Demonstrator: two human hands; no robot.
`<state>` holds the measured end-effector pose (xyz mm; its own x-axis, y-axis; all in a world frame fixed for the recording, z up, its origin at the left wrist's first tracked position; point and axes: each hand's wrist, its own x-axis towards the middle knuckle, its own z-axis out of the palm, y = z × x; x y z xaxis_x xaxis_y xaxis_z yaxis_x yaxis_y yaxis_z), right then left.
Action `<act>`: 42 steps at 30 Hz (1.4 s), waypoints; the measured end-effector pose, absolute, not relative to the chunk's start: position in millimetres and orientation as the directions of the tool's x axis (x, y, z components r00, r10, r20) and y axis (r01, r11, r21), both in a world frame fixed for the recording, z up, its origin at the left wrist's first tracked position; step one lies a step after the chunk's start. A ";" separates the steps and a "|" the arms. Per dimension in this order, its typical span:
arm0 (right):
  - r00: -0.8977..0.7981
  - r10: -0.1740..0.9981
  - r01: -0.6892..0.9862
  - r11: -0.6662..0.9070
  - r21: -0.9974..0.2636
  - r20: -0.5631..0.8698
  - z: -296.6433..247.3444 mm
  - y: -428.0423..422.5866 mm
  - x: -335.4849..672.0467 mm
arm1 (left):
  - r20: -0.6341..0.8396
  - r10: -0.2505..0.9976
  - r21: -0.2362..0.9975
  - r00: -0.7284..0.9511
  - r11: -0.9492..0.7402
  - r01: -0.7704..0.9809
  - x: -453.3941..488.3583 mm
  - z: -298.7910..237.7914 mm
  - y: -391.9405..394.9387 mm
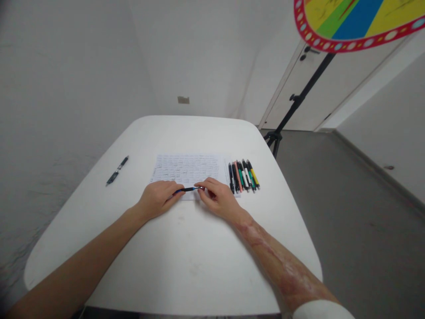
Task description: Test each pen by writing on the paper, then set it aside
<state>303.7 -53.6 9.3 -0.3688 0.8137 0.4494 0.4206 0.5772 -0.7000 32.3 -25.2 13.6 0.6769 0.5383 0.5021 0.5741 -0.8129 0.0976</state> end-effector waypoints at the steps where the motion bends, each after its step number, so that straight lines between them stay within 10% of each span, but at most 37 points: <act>1: -0.365 0.814 0.419 0.576 -0.702 0.451 9.8 -53.8 303.6 | 0.507 0.535 0.093 0.676 -0.813 0.574 32.4 13.4 -25.1; 24: -0.427 0.785 0.418 0.612 -0.672 0.449 7.4 -52.7 306.6 | 0.496 0.530 0.070 0.688 -0.814 0.577 33.0 13.4 -25.0; 36: -0.188 0.918 0.420 0.396 -0.816 0.349 -2.0 -51.2 309.3 | 0.519 0.566 0.081 0.640 -0.778 0.623 32.1 14.5 -24.8; 42: -0.200 0.877 0.621 0.458 -0.636 0.437 3.7 -44.8 317.1 | 0.539 0.578 0.076 0.612 -0.758 0.648 30.6 15.8 -22.9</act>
